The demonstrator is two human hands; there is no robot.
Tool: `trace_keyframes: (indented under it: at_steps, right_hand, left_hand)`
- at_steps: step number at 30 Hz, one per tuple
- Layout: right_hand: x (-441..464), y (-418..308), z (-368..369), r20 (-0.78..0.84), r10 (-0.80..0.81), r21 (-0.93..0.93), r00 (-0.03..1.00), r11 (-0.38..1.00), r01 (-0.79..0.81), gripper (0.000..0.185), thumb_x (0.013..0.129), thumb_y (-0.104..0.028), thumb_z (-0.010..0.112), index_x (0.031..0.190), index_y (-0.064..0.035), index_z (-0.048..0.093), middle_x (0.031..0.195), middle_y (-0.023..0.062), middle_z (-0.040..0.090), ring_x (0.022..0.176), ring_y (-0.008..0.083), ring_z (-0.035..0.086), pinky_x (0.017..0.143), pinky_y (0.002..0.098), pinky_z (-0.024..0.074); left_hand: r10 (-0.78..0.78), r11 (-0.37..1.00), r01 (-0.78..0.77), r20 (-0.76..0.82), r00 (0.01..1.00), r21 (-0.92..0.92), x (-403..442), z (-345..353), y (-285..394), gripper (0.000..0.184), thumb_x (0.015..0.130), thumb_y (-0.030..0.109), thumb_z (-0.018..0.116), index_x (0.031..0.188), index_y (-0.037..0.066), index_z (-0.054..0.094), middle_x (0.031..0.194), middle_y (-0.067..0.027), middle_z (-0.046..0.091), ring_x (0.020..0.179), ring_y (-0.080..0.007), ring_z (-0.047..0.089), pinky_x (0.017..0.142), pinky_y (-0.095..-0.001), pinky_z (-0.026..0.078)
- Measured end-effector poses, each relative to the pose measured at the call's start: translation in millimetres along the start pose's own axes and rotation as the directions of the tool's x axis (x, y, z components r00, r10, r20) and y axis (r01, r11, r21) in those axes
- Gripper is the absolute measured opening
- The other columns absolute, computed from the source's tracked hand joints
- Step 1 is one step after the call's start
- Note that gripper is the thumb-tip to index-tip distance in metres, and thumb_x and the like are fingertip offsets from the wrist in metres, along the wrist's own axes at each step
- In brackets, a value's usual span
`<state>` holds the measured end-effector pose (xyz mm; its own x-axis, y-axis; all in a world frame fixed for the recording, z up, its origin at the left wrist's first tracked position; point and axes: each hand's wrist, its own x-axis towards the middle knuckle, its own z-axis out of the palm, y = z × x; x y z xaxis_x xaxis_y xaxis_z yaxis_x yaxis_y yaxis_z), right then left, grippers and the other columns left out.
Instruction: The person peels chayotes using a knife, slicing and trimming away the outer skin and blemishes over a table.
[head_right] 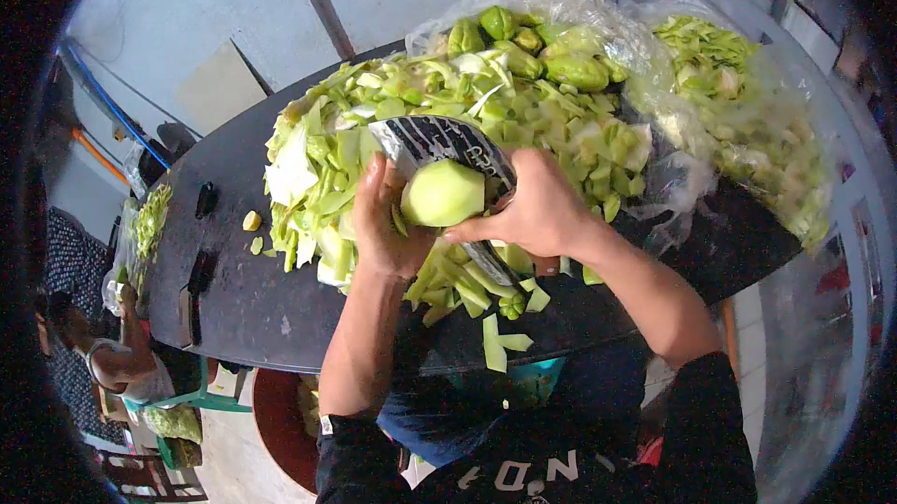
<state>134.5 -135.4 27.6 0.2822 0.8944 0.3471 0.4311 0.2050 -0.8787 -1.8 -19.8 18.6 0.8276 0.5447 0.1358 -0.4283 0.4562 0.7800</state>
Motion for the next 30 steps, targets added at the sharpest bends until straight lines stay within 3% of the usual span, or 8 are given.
trace_keyframes:
  at_steps: [10,14,17,19,22,25,28,30]
  right_hand:
    - [1.4,-15.7,-0.9,0.036,0.07,-0.064,0.997,0.996,-0.068,0.051,0.06,-0.018,0.092,0.099,0.0024,0.067,0.092,0.007,0.071,0.082,0.0129,0.065,0.079,0.0304,0.0532]
    - [4.0,-1.0,2.8,-0.052,0.002,-0.182,0.999,0.983,-0.012,0.061,0.055,-0.025,0.093,0.103,0.0019,0.064,0.092,0.0117,0.071,0.084,0.0202,0.068,0.079,0.0345,0.0535]
    - [1.7,-0.2,6.6,-0.152,-0.101,-0.281,0.983,0.958,0.055,0.062,0.053,-0.029,0.093,0.1,0.0007,0.063,0.087,0.0139,0.071,0.081,0.0273,0.07,0.077,0.0376,0.0541]
    - [2.1,-2.3,7.1,-0.182,-0.134,-0.296,0.974,0.952,0.075,0.066,0.051,-0.032,0.094,0.1,0.0004,0.063,0.086,0.0144,0.07,0.082,0.0298,0.069,0.076,0.0388,0.054]
    - [6.1,1.9,7.9,-0.177,-0.096,-0.228,0.98,0.972,0.054,0.066,0.053,-0.035,0.094,0.098,0.0008,0.063,0.085,0.0113,0.07,0.081,0.027,0.068,0.077,0.0375,0.0538]
    - [13.9,12.3,4.9,-0.138,-0.066,-0.025,0.988,0.998,0.063,0.058,0.06,-0.035,0.093,0.097,-0.0005,0.064,0.08,0.0057,0.068,0.066,0.0185,0.065,0.063,0.0326,0.0539]
    - [16.2,5.9,-2.2,-0.047,0.183,0.215,0.982,0.962,-0.169,0.039,0.072,-0.026,0.087,0.095,-0.0041,0.065,0.074,0.0006,0.064,0.043,0.0052,0.05,0.039,0.0229,0.0406]
    - [21.6,-0.7,-14.7,-0.067,0.244,0.199,0.967,0.953,-0.227,0.035,0.074,-0.021,0.084,0.096,-0.0031,0.063,0.073,0.0007,0.063,0.043,0.0055,0.05,0.039,0.023,0.041]
  left_hand:
    - [0.028,1.0,-0.03,-0.17,0.985,-0.005,2.3,8.5,-12.3,0.052,0.09,0.05,0.054,0.119,0.008,0.057,0.113,-0.0113,0.065,0.101,-0.0261,0.065,0.091,-0.0414,0.052]
    - [-0.005,0.998,-0.006,-0.169,0.986,-0.066,5.5,8.4,-18.8,0.05,0.09,0.049,0.054,0.117,0.007,0.058,0.113,-0.0112,0.066,0.099,-0.0252,0.065,0.089,-0.0402,0.053]
    - [0.046,0.993,-0.022,-0.211,0.976,0.117,6.8,15.1,-21.8,0.05,0.09,0.049,0.054,0.116,0.007,0.059,0.111,-0.0111,0.066,0.098,-0.0254,0.066,0.09,-0.0398,0.053]
    - [-0.041,0.998,0.031,-0.174,0.984,-0.057,7.0,18.5,-17.8,0.051,0.09,0.05,0.053,0.117,0.007,0.059,0.111,-0.0108,0.066,0.099,-0.0251,0.066,0.089,-0.0388,0.053]
    - [-0.086,0.988,0.056,-0.209,0.974,-0.146,12.7,12.1,-18.2,0.058,0.088,0.057,0.052,0.119,0.008,0.059,0.114,-0.0114,0.065,0.104,-0.0267,0.064,0.094,-0.0419,0.05]
    - [-0.188,0.947,0.121,-0.208,0.96,-0.299,9.7,14.3,-6.6,0.062,0.089,0.058,0.049,0.127,0.01,0.051,0.12,-0.0097,0.061,0.111,-0.0265,0.059,0.096,-0.0474,0.045]
    - [-0.118,0.956,0.066,-0.168,0.979,-0.285,17.7,-2.0,-16.3,0.071,0.088,0.064,0.046,0.132,0.009,0.051,0.128,-0.0124,0.058,0.119,-0.0301,0.055,0.101,-0.0505,0.04]
    - [-0.076,0.982,0.009,-0.351,0.933,-0.188,20.0,-7.0,-17.0,0.054,0.095,0.041,0.047,0.136,0.007,0.044,0.127,-0.0172,0.057,0.115,-0.0317,0.057,0.099,-0.0499,0.044]
